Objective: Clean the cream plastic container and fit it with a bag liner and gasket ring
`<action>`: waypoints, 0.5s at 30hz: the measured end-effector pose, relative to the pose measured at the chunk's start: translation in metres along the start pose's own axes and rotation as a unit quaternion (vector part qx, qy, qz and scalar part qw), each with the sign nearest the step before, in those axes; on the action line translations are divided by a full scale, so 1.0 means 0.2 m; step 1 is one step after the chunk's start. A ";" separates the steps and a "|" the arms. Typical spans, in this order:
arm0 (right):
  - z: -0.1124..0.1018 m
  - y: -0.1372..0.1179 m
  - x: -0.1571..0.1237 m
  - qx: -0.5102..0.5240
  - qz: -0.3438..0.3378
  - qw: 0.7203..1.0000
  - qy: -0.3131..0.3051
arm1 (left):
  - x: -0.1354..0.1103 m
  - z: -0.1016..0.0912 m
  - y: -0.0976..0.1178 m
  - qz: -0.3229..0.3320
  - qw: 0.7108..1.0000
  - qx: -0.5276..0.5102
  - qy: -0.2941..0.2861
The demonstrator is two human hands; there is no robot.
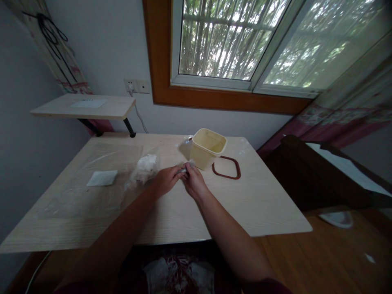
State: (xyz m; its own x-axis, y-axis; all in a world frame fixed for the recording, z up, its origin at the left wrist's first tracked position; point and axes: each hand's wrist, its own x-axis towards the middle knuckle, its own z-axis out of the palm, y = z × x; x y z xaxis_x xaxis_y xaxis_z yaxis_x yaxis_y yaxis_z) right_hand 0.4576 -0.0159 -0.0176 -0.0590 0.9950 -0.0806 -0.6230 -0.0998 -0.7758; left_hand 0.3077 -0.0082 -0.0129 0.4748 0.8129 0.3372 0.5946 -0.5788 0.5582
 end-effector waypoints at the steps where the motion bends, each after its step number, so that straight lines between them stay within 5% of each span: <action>1: 0.00 0.00 0.00 0.004 -0.002 1.000 0.001 | 0.00 0.00 0.00 0.008 1.000 0.016 0.000; 9: -0.03 -0.01 0.02 -0.027 -0.004 0.999 0.031 | 0.01 0.02 -0.05 0.039 0.991 0.129 -0.016; 15: -0.03 -0.03 0.01 -0.013 -0.019 1.000 0.006 | 0.01 -0.01 -0.03 0.027 0.995 0.095 -0.021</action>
State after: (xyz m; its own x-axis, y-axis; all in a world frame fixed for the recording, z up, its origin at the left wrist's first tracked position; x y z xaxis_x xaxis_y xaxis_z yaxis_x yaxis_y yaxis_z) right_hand 0.4655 -0.0127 -0.0164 -0.0257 0.9980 -0.0583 -0.6044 -0.0620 -0.7943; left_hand 0.3033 -0.0022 -0.0138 0.5343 0.7792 0.3278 0.6777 -0.6266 0.3849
